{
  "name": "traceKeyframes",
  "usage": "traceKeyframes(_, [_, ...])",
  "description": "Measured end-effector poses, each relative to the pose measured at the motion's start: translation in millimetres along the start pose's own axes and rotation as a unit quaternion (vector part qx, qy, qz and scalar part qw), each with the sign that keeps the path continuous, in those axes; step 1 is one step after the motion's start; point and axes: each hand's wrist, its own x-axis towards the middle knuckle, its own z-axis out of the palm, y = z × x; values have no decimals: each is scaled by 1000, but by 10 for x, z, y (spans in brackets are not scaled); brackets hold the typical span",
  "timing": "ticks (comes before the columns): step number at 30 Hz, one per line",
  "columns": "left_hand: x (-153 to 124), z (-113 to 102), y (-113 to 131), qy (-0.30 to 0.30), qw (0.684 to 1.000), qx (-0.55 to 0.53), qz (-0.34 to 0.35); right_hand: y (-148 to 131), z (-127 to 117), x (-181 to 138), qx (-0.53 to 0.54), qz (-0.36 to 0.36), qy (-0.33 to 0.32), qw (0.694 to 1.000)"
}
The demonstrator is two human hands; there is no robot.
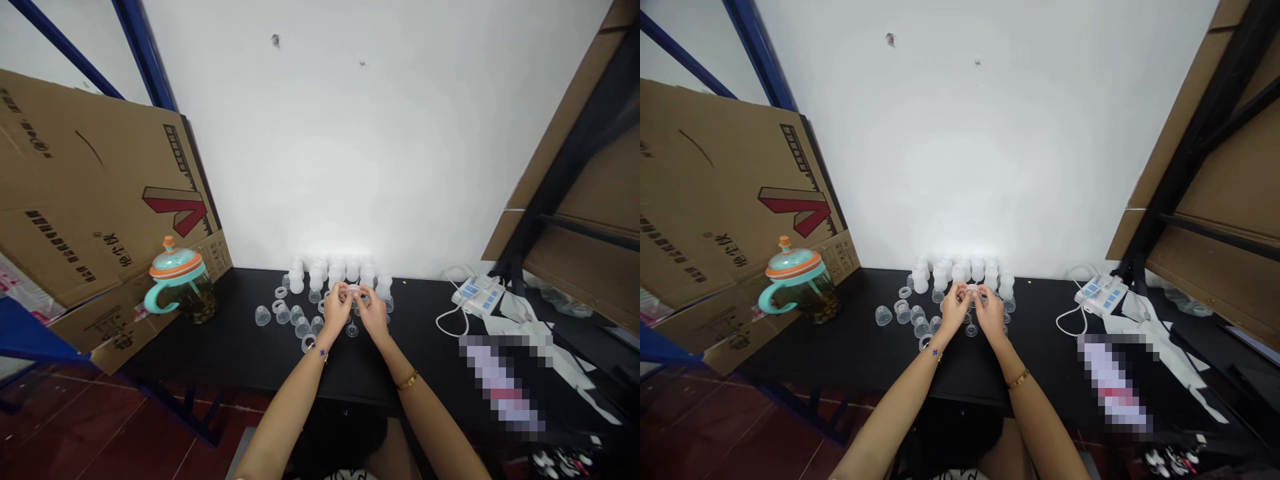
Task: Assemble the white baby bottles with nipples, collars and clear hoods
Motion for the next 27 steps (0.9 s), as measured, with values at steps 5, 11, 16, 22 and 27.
traceKeyframes(5, [8,-6,-1,3,1000,19,-5,-5,0,-5,7,3,-2,1000])
traceKeyframes(11, [5,-9,-1,2,999,33,-6,-11,-1,-3,13,5,-3,1000])
traceKeyframes(16, [-2,-3,-3,-14,1000,27,0,-6,-7,-1,5,-1,3,1000])
traceKeyframes(22, [2,-13,7,-11,999,39,1,16,10,-11,0,-7,0,1000])
traceKeyframes(27, [3,-29,33,-7,999,51,-7,11,5,-15,-7,-13,0,1000])
